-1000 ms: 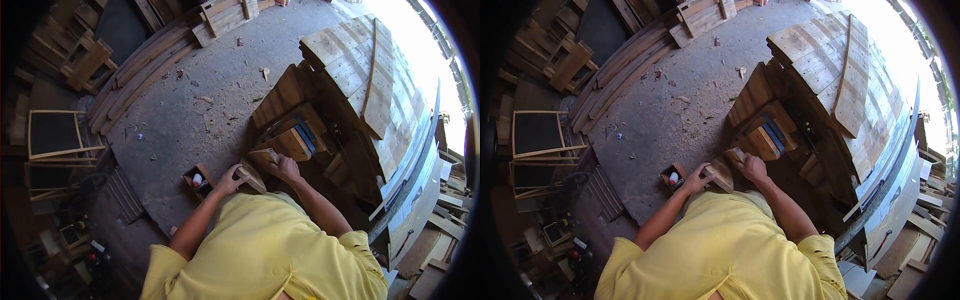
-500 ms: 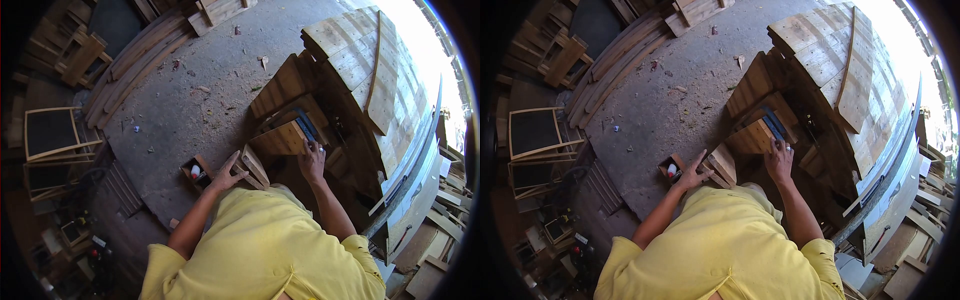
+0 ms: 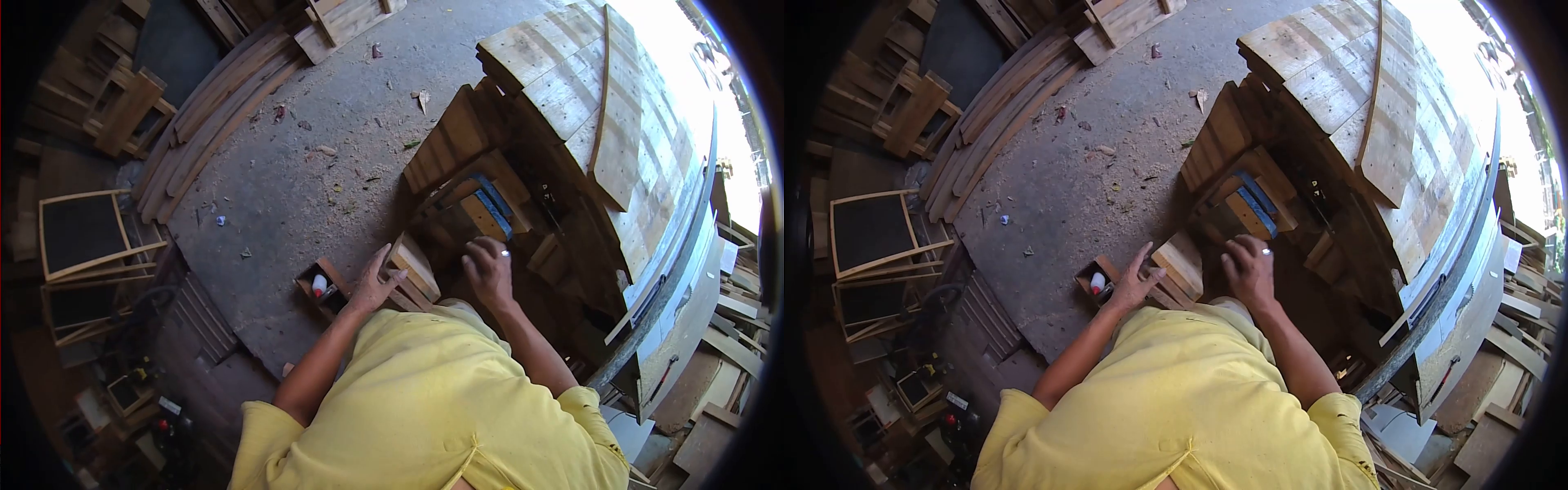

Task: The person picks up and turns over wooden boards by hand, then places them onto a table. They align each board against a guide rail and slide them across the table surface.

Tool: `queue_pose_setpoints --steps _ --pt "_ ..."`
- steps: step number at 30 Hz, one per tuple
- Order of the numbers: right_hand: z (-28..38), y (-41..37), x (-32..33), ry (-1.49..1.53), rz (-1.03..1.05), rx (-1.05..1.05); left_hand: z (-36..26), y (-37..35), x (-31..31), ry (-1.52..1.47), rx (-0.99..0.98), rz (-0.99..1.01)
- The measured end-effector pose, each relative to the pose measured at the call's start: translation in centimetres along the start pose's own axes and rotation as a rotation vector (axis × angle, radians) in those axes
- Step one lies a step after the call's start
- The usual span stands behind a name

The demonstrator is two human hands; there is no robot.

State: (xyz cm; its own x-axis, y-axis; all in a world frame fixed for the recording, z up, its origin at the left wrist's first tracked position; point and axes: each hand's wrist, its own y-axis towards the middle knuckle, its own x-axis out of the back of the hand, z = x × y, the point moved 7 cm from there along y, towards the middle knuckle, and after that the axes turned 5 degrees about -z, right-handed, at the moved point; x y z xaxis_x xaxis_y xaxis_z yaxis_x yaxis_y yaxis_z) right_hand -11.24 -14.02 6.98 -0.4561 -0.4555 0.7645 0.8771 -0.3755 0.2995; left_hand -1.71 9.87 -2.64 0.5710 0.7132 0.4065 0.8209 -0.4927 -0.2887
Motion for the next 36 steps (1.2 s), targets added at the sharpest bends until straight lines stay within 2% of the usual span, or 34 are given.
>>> queue_pose_setpoints --steps 5,6,7,10,14,17,18,20,26,27,31,34,36 --pt "-6.1 1.0 1.1 -0.256 -0.058 -0.161 0.6 0.1 -0.3 0.019 -0.015 0.052" --pt "-6.9 1.0 0.8 -0.314 -0.003 -0.181 0.8 0.1 -0.3 0.007 -0.011 0.042" --pt "-7.5 0.7 0.4 -0.372 0.054 -0.201 1.0 0.1 -0.3 -0.005 -0.005 0.032" --pt "-6.5 0.2 0.1 -0.470 0.047 -0.167 0.8 0.2 -0.3 0.009 -0.013 0.043" --pt "-5.1 -0.6 0.1 -0.426 0.015 -0.117 0.5 0.2 -0.2 0.017 -0.005 0.052" --pt "-2.8 -0.7 0.2 -0.137 -0.006 0.016 0.5 0.5 -0.3 0.023 -0.005 0.064" --pt "-2.4 -1.0 -0.1 -0.138 -0.008 0.014 0.5 0.5 -0.3 0.028 -0.004 0.067" --pt "-3.0 -2.7 -3.2 -0.108 0.355 -0.190 0.5 0.6 -0.3 0.036 -0.004 0.073" --pt "1.1 -2.4 -5.4 -0.058 0.392 -0.171 0.8 0.6 -0.5 0.072 0.028 0.134" --pt "0.8 -2.3 -6.6 -0.144 0.534 -0.198 0.9 0.6 -0.6 0.080 0.032 0.136" --pt "-0.8 -0.8 -8.6 -0.207 0.505 -0.138 0.5 0.8 -0.5 0.061 0.018 0.115" --pt "-2.1 0.5 -8.6 -0.056 0.486 -0.236 0.0 0.8 -0.5 0.072 0.060 0.127" --pt "-3.3 1.8 -7.0 -0.101 0.344 -0.228 -0.7 1.2 -0.2 0.083 0.071 0.172"
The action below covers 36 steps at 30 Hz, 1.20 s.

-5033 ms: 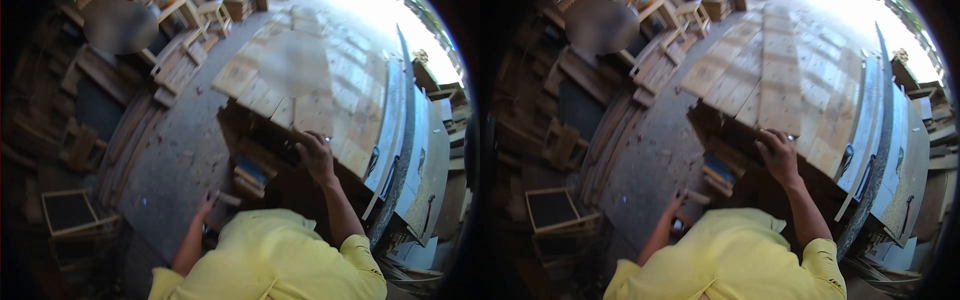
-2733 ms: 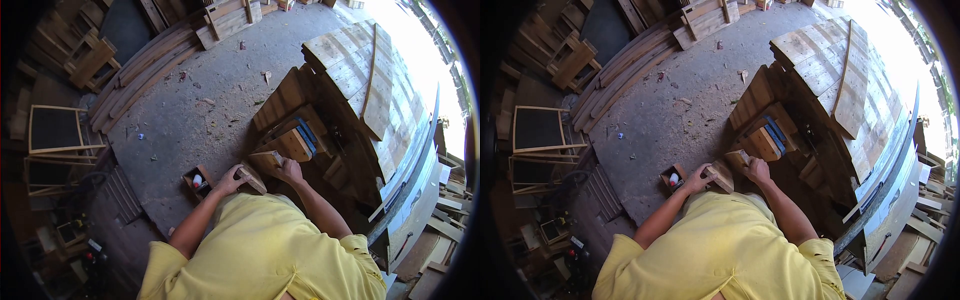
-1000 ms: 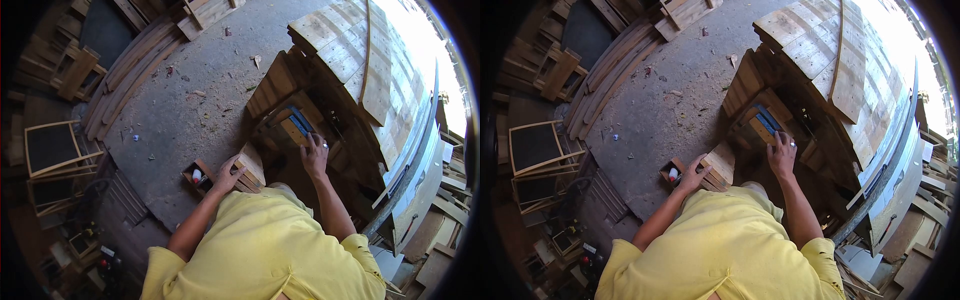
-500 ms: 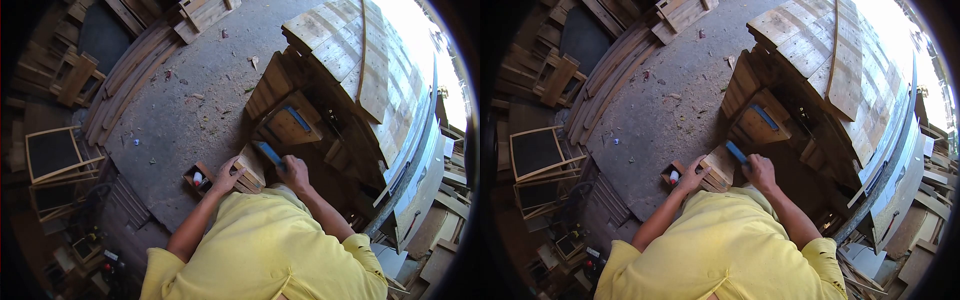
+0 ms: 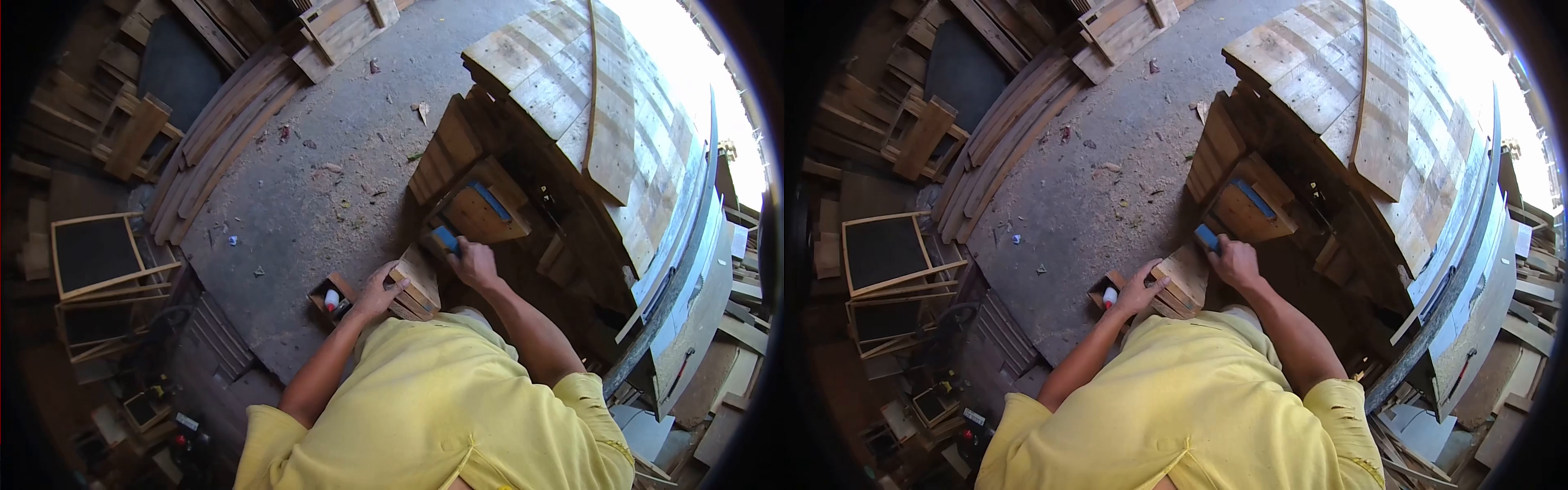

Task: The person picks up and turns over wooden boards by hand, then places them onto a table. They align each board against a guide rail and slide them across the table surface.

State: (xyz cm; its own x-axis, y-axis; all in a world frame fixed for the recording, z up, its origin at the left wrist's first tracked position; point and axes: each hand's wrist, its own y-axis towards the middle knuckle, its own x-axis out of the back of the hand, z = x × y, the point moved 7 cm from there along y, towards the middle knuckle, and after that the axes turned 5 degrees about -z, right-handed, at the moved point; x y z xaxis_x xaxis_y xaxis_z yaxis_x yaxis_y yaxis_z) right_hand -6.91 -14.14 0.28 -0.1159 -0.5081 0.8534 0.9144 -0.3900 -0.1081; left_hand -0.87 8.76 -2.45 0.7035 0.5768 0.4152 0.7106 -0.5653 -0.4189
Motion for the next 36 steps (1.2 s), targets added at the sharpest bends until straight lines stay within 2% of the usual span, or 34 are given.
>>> queue_pose_setpoints --steps 1,5,6,9,11,12,13,14,15,16,17,19,20,21,22,26,29,31,32,34,36 --pt "-1.1 0.2 0.8 0.004 -0.006 -0.042 -0.1 0.0 -0.1 0.008 0.020 0.052" --pt "-1.6 0.1 9.7 0.277 -0.195 -0.170 1.4 1.7 0.4 0.028 -0.037 -0.016" --pt "-3.1 -0.2 10.5 0.361 -0.283 -0.132 1.5 2.4 1.0 -0.001 -0.021 -0.069" --pt "-2.5 -2.0 15.9 0.675 -0.364 -0.168 0.7 4.1 2.8 -0.088 0.044 -0.153" --pt "-3.1 -3.6 18.4 0.851 -0.374 -0.291 0.8 4.9 3.5 -0.140 0.095 -0.187" --pt "-3.1 -4.1 19.0 0.860 -0.369 -0.281 1.5 5.6 3.6 -0.358 0.178 -0.246" --pt "-3.8 -4.7 19.4 1.021 -0.440 -0.324 2.1 6.2 3.6 -0.575 0.257 -0.304" --pt "-4.4 -5.3 19.6 1.184 -0.509 -0.371 1.0 6.6 4.2 -0.570 0.252 -0.318" --pt "-4.5 -5.5 19.6 1.198 -0.505 -0.361 0.0 6.6 4.4 -0.919 0.403 -0.329" --pt "-4.9 -5.9 19.0 1.289 -0.502 -0.447 -1.2 6.3 4.5 -1.267 0.549 -0.333" --pt "-5.3 -6.2 18.1 1.383 -0.496 -0.535 -2.9 6.3 6.1 -1.256 0.536 -0.350" --pt "-6.8 -6.5 15.4 1.485 -0.468 -0.570 -8.6 7.1 9.6 -1.593 0.067 -0.161" --pt "-7.7 -6.5 13.8 1.563 -0.445 -0.613 -8.9 7.1 10.3 -1.582 0.052 -0.171" --pt "-7.8 -6.4 12.5 1.638 -0.358 -0.592 -8.8 7.0 11.2 -1.472 0.046 -0.264" --pt "-8.3 -6.4 11.6 1.649 -0.351 -0.580 -8.7 6.8 12.1 -1.363 0.038 -0.353" --pt "-10.9 -6.9 7.6 1.720 -0.225 -0.573 -11.3 3.8 13.9 -1.264 0.009 -0.478" --pt "-12.0 -7.2 5.9 1.673 -0.127 -0.537 -11.5 2.7 14.7 -1.287 -0.011 -0.482" --pt "-11.9 -7.5 5.6 1.593 -0.078 -0.377 -11.8 2.2 15.0 -1.382 -0.008 -0.439" --pt "-11.3 -7.4 5.6 1.599 -0.066 -0.369 -11.8 2.2 15.6 -1.378 -0.016 -0.453" --pt "-8.8 -7.5 7.2 1.147 -0.012 -0.232 -12.6 2.5 16.9 -1.602 -0.154 -0.401" --pt "-5.6 -7.3 8.2 1.156 -0.065 -0.225 -12.3 3.1 18.0 -1.645 -0.168 -0.467"
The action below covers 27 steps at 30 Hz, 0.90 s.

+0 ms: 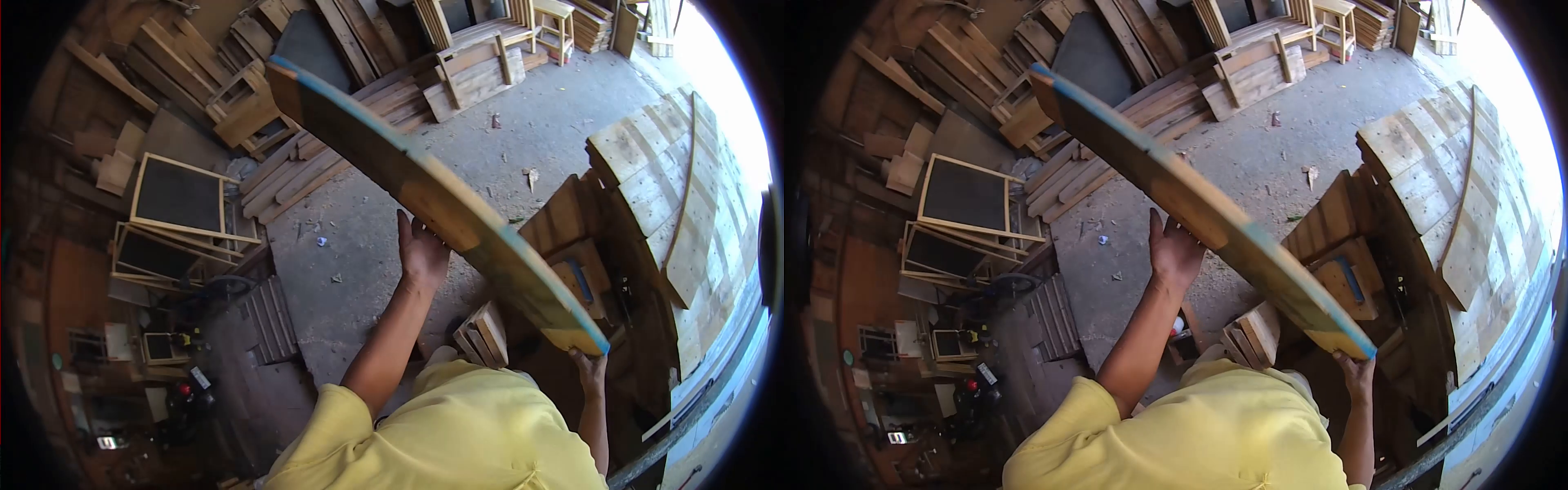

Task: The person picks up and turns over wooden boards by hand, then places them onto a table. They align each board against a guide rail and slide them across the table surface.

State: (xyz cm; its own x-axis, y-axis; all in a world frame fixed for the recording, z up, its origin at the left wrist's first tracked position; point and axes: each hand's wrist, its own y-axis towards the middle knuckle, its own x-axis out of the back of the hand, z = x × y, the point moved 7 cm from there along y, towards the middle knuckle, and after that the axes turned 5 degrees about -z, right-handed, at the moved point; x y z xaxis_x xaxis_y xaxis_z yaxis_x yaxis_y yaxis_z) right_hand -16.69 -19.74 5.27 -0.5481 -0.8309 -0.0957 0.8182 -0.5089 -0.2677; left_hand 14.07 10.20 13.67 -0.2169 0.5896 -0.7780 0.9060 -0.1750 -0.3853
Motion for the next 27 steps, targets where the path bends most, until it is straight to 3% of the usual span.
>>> queue_pose_setpoints --steps 2,3,4,7,12,20,25,27 --pt "2.8 -0.5 -2.8 -0.503 0.119 0.372 -0.5 1.7 0.3 -0.173 0.050 0.183" --pt "3.3 -0.7 -3.5 -0.502 0.082 0.518 -0.8 1.5 -1.2 -0.197 0.094 0.427" --pt "2.7 -0.8 -3.6 -0.568 0.069 0.555 -0.9 1.4 -1.2 -0.203 -0.011 0.455" --pt "1.6 -1.2 -4.4 -0.707 -0.077 0.670 -2.2 0.6 -4.3 -0.298 -0.071 0.744" --pt "1.0 -1.3 -4.0 -0.859 -0.179 0.679 -3.0 -0.4 -4.7 -0.274 -0.086 0.704" --pt "1.5 -0.9 -5.2 -0.890 -0.140 0.760 -4.4 -1.5 -5.9 -0.281 -0.136 0.558" --pt "2.9 -1.4 -5.7 -0.924 -0.113 0.875 -3.9 -0.4 -4.3 -0.343 -0.053 0.484" --pt "5.5 -2.0 -6.6 -1.148 -0.069 0.916 -3.3 1.4 -2.2 -0.348 -0.036 0.550"
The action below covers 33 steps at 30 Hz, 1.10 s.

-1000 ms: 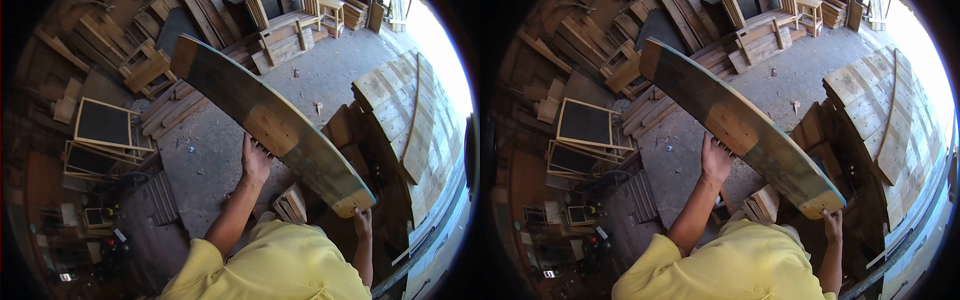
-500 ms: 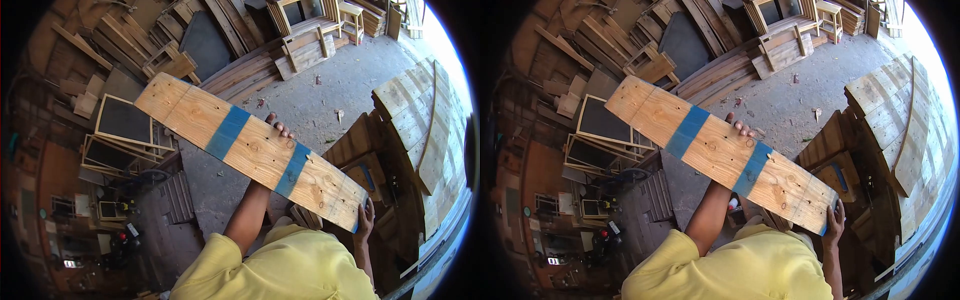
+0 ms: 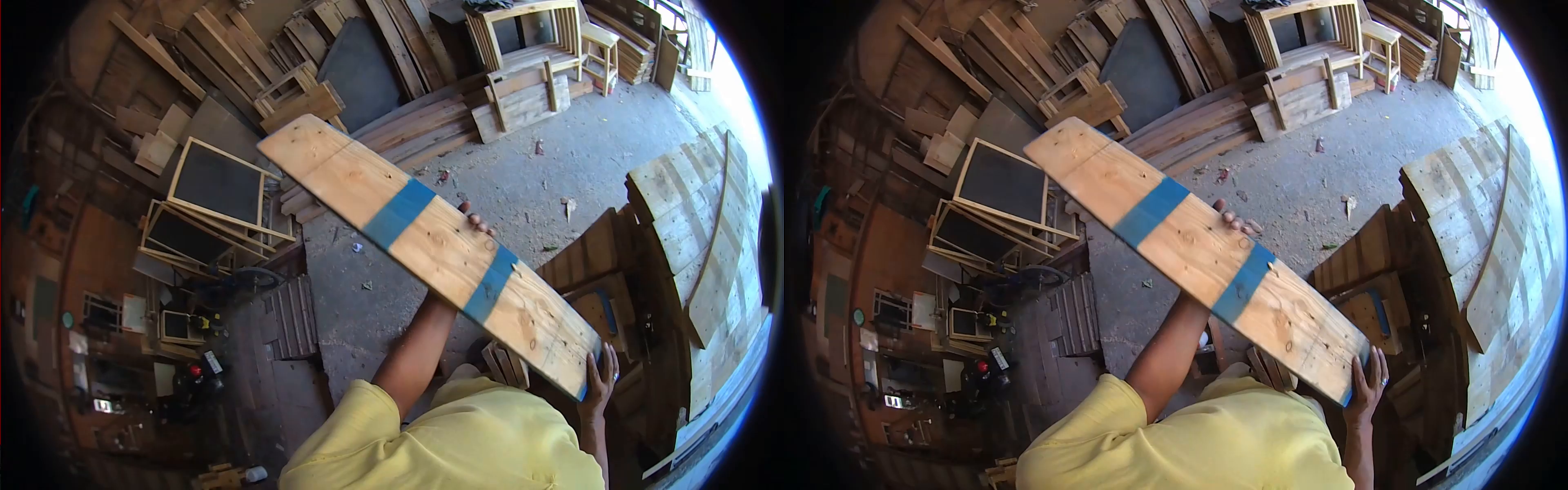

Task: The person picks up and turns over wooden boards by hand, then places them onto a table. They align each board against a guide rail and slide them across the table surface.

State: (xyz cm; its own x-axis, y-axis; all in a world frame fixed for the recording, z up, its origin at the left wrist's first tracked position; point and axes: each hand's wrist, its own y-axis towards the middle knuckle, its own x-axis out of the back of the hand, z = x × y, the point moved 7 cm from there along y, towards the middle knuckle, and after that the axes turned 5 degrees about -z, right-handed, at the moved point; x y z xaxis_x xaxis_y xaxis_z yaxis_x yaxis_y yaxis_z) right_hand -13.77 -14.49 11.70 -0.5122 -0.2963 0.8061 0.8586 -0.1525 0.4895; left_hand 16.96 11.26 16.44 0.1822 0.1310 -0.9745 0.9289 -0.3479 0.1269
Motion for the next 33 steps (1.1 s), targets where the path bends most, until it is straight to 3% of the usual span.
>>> queue_pose_setpoints --steps 1,3,4,5,6,8,11,12,13,15,17,20,26,29,33 --pt "0.2 1.2 1.1 -0.016 0.017 -0.010 0.1 0.1 2.2 -0.010 0.025 0.057" --pt "2.0 3.4 3.2 0.086 0.132 0.159 0.1 0.5 8.2 -0.075 0.190 0.008" --pt "3.0 4.7 4.7 0.203 0.114 0.130 -0.4 0.4 12.3 -0.017 0.208 -0.194" --pt "3.4 6.0 5.8 0.318 0.077 0.107 0.1 0.7 11.3 0.154 0.253 -0.249" --pt "2.7 5.9 6.4 0.283 0.098 0.079 1.1 1.2 12.4 0.142 0.254 -0.459" --pt "0.5 5.2 6.3 0.748 0.143 -0.237 4.3 0.7 11.9 0.164 0.334 -0.522" --pt "0.8 8.5 8.9 0.619 -0.024 -0.306 7.5 0.3 14.5 0.355 0.293 -0.558" --pt "1.8 10.1 9.3 0.769 -0.103 -0.466 8.7 -0.5 17.3 0.324 0.367 -0.675" --pt "2.2 11.4 9.0 0.762 -0.102 -0.461 9.7 -1.2 18.9 0.290 0.438 -0.788" --pt "1.2 13.4 8.8 0.725 -0.202 -0.565 11.2 -2.9 17.8 0.404 0.534 -0.664" --pt "-0.5 14.9 6.8 0.721 -0.168 -0.635 11.9 -5.3 18.1 0.943 0.808 -0.553" --pt "-3.8 16.9 2.6 0.616 -0.064 -0.720 11.5 -7.6 17.8 1.059 0.813 -0.466" --pt "-7.7 21.7 -5.0 0.188 0.100 -0.618 8.0 -13.3 19.7 1.130 0.798 -0.443" --pt "-8.1 23.5 -8.7 0.096 0.187 -0.587 7.4 -15.9 18.0 1.388 0.797 -0.322" --pt "-9.4 24.2 -13.9 -0.032 0.294 -0.527 8.1 -18.7 13.8 1.521 0.874 -0.219"
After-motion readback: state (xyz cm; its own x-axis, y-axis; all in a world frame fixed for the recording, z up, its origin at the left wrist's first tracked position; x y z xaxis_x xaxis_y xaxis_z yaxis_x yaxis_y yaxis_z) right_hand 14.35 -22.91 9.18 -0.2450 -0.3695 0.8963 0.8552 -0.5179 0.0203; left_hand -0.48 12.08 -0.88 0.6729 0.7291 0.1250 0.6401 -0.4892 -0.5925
